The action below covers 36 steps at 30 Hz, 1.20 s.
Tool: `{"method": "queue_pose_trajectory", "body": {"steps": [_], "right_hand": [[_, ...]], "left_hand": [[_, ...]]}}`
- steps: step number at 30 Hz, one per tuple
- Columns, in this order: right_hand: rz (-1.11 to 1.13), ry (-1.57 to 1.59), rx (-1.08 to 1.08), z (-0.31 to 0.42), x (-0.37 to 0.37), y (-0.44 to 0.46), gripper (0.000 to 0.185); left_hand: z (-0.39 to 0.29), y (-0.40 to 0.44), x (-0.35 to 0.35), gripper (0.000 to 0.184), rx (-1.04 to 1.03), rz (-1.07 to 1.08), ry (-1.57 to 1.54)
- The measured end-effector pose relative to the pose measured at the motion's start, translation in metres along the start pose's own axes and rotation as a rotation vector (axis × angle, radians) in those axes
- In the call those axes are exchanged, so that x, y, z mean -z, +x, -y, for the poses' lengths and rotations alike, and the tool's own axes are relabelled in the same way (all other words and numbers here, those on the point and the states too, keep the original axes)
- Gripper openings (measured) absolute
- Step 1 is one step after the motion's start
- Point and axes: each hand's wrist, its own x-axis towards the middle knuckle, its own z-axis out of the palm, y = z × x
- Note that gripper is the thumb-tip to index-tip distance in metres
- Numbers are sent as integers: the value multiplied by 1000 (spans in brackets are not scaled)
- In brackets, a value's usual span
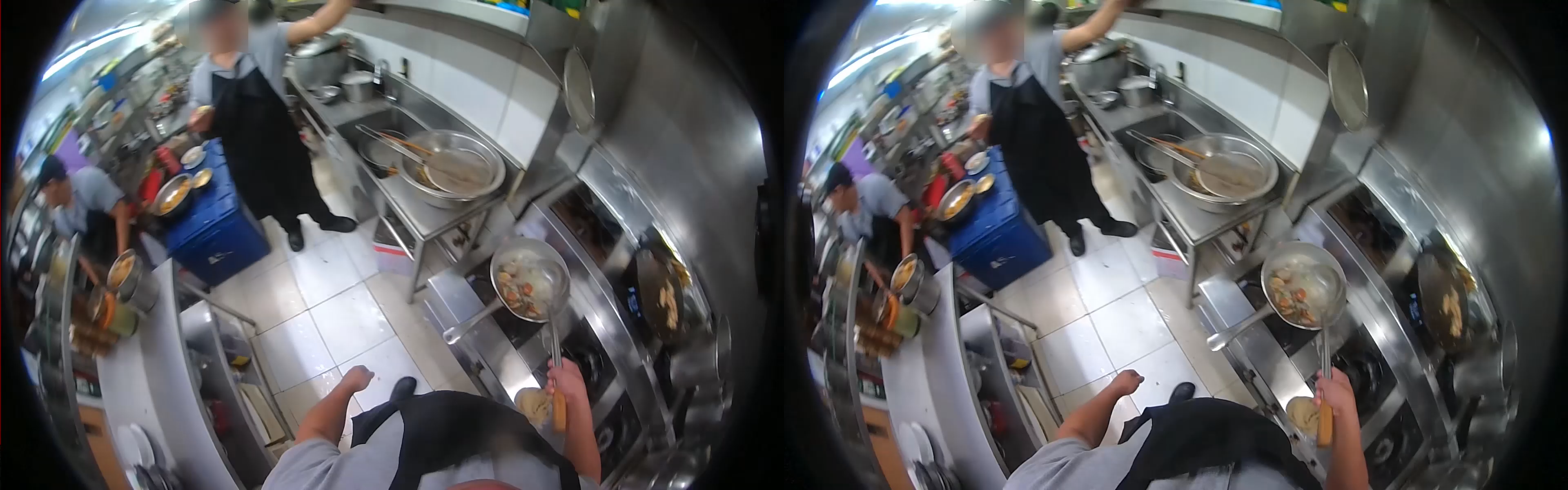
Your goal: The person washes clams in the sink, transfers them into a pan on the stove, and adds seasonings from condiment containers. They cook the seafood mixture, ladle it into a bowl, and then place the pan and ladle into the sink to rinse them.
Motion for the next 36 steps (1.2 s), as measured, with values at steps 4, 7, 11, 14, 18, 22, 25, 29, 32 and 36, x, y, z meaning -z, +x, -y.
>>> {"method": "queue_pose_trajectory", "body": {"steps": [4, 7, 11, 14, 18, 22, 25, 29, 32, 36], "right_hand": [[-216, -402, 356, -44, 15, 9, 14], [-307, -662, 683, -80, 35, 41, 18], [-106, -463, 266, -44, 42, 17, 25], [33, -860, 522, -39, 73, 51, 38], [178, -983, 817, 62, 80, -36, 54], [499, -272, 1339, 121, 21, -93, 28], [1328, -746, 1183, 0, -127, -196, 38], [2026, -2291, 682, -234, -182, -310, 53], [2098, -1503, 1171, -403, -243, -200, 37], [2082, -1990, 1221, -393, -230, -220, 36]], "left_hand": [[10, -74, -16, 47, 240, -130, -255], [15, -143, -50, 39, 446, -271, -528], [26, -247, -153, 31, 676, -424, -808], [-1, -331, -247, 34, 795, -410, -899], [-40, -434, -360, 40, 893, -133, -850], [-61, -510, -435, 41, 994, -327, -1161], [-56, -525, -474, 42, 977, -331, -685], [-81, -499, -497, 36, 688, -546, -165], [-181, -551, -472, 32, 752, -1030, -773], [-250, -634, -541, 30, 940, -1301, -999]]}}
